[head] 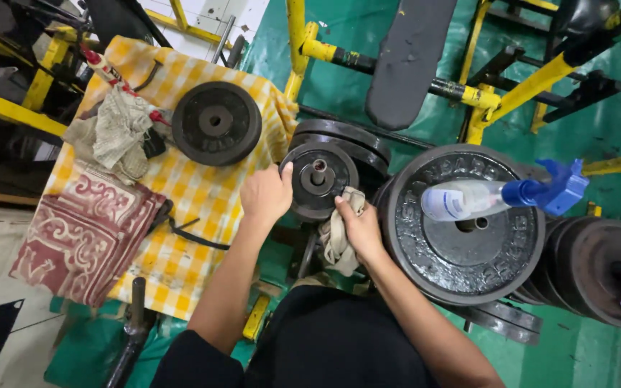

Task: Cleaning and wiping down weight plates in a gym setting.

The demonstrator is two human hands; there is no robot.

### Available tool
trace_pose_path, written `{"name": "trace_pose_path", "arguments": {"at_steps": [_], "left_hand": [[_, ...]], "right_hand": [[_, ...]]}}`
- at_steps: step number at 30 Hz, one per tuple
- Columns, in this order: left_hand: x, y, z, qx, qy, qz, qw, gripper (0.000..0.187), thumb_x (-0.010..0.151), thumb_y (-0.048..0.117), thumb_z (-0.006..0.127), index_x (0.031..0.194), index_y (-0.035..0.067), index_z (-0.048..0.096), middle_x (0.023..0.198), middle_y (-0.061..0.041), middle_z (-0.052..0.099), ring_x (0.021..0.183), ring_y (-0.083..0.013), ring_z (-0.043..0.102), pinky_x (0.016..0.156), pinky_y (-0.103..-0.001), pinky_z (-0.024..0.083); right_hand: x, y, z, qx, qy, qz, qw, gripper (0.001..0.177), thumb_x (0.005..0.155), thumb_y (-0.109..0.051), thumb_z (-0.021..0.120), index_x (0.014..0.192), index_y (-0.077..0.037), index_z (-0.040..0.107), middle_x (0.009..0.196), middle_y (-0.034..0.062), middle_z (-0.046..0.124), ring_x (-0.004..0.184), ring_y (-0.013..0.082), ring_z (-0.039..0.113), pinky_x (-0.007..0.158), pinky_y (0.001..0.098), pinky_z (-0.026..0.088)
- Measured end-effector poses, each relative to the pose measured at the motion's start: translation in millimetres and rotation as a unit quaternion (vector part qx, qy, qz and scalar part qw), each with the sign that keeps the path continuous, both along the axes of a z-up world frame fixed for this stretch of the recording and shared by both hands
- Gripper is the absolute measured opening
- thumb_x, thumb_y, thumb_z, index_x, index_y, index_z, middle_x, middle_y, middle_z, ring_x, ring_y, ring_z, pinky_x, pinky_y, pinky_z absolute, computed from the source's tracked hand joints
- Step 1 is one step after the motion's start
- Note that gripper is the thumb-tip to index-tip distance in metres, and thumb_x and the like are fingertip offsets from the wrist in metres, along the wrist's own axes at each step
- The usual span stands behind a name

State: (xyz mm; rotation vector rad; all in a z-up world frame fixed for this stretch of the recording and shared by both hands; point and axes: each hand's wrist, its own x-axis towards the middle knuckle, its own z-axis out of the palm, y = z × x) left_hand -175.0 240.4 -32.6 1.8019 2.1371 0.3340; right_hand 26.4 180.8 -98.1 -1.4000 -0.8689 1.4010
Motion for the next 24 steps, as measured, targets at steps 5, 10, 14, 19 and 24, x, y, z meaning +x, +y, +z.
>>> {"name": "trace_pose_path", "arguments": {"at_steps": [5, 10, 14, 19, 24], "left_hand": [[-0.3, 2.0, -6.0, 0.003, 0.044, -0.013, 0.999, 0.055, 0.103, 0.049, 0.044, 0.091, 0.004, 0.073, 0.085, -0.025, 0.072, 0.08, -0.0451, 0.07, 0.071, -0.058, 0.054], [-1.0, 2.5, -8.4, 0.009, 0.042, -0.018, 0.999, 0.054, 0.103, 0.049, 0.045, 0.091, 0.004, 0.073, 0.083, -0.024, 0.072, 0.077, -0.0445, 0.07, 0.07, -0.057, 0.054], [-1.2, -0.4, -7.6, 0.033, 0.032, -0.012, 0.999, 0.054, 0.102, 0.05, 0.046, 0.092, 0.005, 0.073, 0.081, -0.024, 0.072, 0.077, -0.0449, 0.07, 0.07, -0.057, 0.054], [-1.5, -2.6, -7.2, 0.031, 0.016, 0.008, 0.999, 0.054, 0.102, 0.055, 0.047, 0.096, 0.007, 0.072, 0.082, -0.025, 0.072, 0.079, -0.0458, 0.069, 0.071, -0.057, 0.053], [0.0, -7.0, -11.3, 0.0, 0.026, 0.014, 1.0, 0.051, 0.1, 0.056, 0.048, 0.106, 0.009, 0.068, 0.085, -0.025, 0.072, 0.081, -0.0464, 0.069, 0.07, -0.059, 0.052]], "right_hand": [[4.2, 1.2, -4.4, -0.001, -0.073, 0.029, 0.997, 0.029, 0.096, -0.029, 0.069, 0.095, -0.001, 0.073, 0.081, 0.0022, 0.072, 0.068, 0.0105, 0.064, 0.063, 0.0294, 0.053], [6.1, -1.8, 3.8, 0.019, -0.102, 0.046, 0.994, 0.031, 0.098, -0.032, 0.067, 0.098, -0.001, 0.073, 0.081, 0.0004, 0.07, 0.072, 0.0083, 0.061, 0.066, 0.0281, 0.051], [10.7, -28.0, 19.9, -0.024, -0.067, 0.09, 0.993, 0.028, 0.098, -0.031, 0.064, 0.096, -0.005, 0.072, 0.076, -0.0024, 0.067, 0.07, 0.007, 0.059, 0.063, 0.0265, 0.05], [18.0, -57.7, 55.7, -0.002, -0.027, 0.203, 0.979, 0.028, 0.101, -0.028, 0.067, 0.094, -0.001, 0.069, 0.079, -0.0039, 0.063, 0.073, 0.0051, 0.055, 0.064, 0.0252, 0.048], [28.6, -72.1, 120.5, 0.065, -0.014, 0.317, 0.946, 0.046, 0.088, -0.012, 0.071, 0.13, -0.005, 0.053, 0.116, 0.0021, 0.063, 0.11, 0.009, 0.057, 0.1, 0.0281, 0.046]]}}
